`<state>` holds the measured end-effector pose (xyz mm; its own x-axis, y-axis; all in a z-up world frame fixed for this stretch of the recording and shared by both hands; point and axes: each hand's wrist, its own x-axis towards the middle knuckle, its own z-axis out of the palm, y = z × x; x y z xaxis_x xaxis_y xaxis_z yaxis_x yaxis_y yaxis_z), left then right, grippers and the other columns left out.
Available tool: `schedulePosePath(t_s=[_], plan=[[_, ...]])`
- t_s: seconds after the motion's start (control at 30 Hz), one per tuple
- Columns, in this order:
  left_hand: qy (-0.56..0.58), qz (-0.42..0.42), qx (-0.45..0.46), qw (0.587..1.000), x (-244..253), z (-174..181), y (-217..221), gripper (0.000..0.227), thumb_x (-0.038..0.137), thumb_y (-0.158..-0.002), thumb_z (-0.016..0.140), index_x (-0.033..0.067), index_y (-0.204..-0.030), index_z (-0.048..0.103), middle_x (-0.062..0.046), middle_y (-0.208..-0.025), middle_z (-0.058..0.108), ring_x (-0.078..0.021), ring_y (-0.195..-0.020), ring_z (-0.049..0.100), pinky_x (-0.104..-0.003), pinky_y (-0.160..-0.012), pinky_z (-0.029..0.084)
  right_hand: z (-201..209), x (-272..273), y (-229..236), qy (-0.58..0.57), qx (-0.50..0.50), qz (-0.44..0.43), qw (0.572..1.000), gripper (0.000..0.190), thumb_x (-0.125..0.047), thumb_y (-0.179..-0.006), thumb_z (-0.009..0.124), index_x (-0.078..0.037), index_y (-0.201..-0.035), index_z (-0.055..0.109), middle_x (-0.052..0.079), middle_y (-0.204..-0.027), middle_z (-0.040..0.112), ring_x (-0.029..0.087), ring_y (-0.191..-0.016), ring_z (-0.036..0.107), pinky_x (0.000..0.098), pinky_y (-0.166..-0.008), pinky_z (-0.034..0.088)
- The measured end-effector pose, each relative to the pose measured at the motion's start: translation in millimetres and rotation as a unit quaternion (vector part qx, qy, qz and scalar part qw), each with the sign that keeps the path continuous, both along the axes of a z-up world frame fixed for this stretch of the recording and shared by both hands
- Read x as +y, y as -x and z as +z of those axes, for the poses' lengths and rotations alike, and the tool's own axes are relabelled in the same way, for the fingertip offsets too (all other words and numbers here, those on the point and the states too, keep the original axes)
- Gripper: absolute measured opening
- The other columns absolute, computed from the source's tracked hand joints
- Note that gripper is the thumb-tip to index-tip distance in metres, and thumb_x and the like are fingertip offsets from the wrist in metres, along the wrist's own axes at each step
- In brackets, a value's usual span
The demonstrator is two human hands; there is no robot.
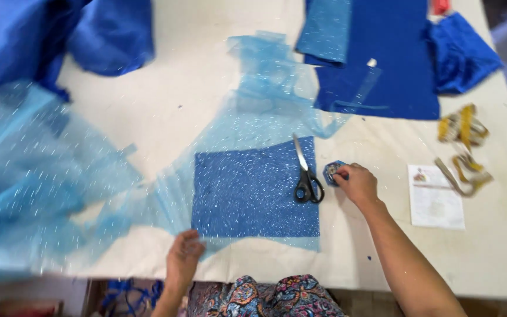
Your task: The person pins a piece of light blue glittery tulle to a darker blue fabric square on a table. They then use scissors to cut the tulle along the edges of the fabric square. Finally, they fold the fabric and trim the corners.
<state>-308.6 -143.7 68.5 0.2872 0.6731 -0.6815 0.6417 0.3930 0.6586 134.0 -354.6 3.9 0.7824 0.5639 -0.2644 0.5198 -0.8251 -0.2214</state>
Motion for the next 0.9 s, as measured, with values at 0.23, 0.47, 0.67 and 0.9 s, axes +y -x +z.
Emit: schedulePosePath(t_s=[0.23, 0.47, 0.67, 0.9], plan=[[0.282, 0.377, -0.19, 0.862, -111.0, -2.0, -16.7, 0.056, -0.003, -0.093, 0.052, -0.0123, -0.147, 0.037, -0.032, -0.146, 0.051, -0.0421, -0.134, 0.05, -0.045, -0.113, 0.043, 13.7, 11.3, -7.6, 0.061, 0.008, 0.097, 0.993, 0.02, -0.035, -0.089, 0.06, -0.025, -0.087, 0.076, -0.003, -0.097, 0.074, 0.022, -0.092, 0.065, 0.0393, -0.067, 0.05], [0.251, 0.542, -0.316, 0.737, -132.5, -40.2, -52.8, 0.061, -0.001, -0.092, 0.05, -0.0055, -0.15, 0.033, -0.029, -0.147, 0.048, -0.0392, -0.134, 0.049, -0.044, -0.113, 0.043, 27.4, 21.6, -7.5, 0.072, 0.025, 0.122, 0.99, 0.021, -0.036, -0.085, 0.063, -0.023, -0.094, 0.076, -0.002, -0.095, 0.075, 0.024, -0.095, 0.066, 0.039, -0.074, 0.051], [0.201, 0.6, -0.334, 0.699, -133.4, -86.6, -64.0, 0.051, 0.001, -0.096, 0.052, -0.0001, -0.146, 0.042, -0.018, -0.136, 0.053, -0.0311, -0.131, 0.053, -0.044, -0.115, 0.042, 28.9, 9.5, -8.7, 0.029, 0.021, 0.138, 0.99, 0.02, -0.032, -0.089, 0.066, -0.019, -0.094, 0.08, 0.004, -0.092, 0.079, 0.028, -0.095, 0.074, 0.0434, -0.081, 0.059], [0.181, 0.62, -0.335, 0.686, -126.0, -90.0, -78.9, 0.054, 0.003, -0.093, 0.056, 0.0027, -0.145, 0.042, -0.017, -0.138, 0.051, -0.0328, -0.132, 0.053, -0.046, -0.114, 0.041, 26.8, -1.4, -5.9, -0.076, 0.12, 0.084, 0.986, 0.018, -0.014, -0.09, 0.069, -0.007, -0.106, 0.075, 0.015, -0.099, 0.078, 0.033, -0.097, 0.073, 0.0433, -0.08, 0.059]])
